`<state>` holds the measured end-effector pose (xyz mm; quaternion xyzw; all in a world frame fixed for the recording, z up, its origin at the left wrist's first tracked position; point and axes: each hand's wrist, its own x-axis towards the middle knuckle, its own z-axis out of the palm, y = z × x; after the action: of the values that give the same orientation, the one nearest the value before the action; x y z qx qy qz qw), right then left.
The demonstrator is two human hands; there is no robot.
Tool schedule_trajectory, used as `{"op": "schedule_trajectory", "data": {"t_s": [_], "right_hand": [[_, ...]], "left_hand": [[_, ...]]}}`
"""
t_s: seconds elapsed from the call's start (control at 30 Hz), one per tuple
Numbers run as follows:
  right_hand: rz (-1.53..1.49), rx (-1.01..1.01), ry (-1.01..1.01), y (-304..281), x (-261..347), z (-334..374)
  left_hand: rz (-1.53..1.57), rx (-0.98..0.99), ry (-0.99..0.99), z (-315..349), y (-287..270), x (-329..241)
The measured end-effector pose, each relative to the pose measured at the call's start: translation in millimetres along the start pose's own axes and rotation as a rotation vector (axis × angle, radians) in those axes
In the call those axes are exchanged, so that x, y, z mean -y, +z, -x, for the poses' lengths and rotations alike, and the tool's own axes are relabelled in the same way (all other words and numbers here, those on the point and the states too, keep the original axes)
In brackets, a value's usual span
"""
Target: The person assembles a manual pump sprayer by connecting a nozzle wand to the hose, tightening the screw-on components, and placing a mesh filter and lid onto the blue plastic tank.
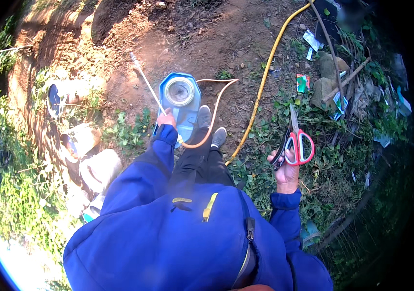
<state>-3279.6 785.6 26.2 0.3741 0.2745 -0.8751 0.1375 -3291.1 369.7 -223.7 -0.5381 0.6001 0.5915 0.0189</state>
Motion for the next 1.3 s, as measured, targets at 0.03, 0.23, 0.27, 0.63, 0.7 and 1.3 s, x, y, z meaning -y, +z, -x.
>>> {"op": "schedule_trajectory", "data": {"t_s": [0.03, 0.23, 0.27, 0.63, 0.7, 1.3], "right_hand": [[-0.018, 0.009, 0.044, 2, -11, -4], [0.03, -0.192, 0.059, 1, -41, -4], [0.028, -0.169, 0.062, 12, -42, -4], [0.249, -0.212, 0.192, 70, -48, -6], [0.244, -0.15, 0.161, 53, -48, -9], [0.445, 0.297, 0.346, 163, -6, -75]], "left_hand": [[0.008, -0.022, 0.051, -21, -15, 17], [-0.697, -0.117, 0.127, 37, 37, -16], [-0.734, -0.115, 0.055, 52, 40, -43], [-0.216, 0.268, -0.12, -33, -7, 37], [-0.174, 0.284, -0.232, -31, 2, 24], [0.133, -0.278, -0.271, 120, -166, -20]]}}
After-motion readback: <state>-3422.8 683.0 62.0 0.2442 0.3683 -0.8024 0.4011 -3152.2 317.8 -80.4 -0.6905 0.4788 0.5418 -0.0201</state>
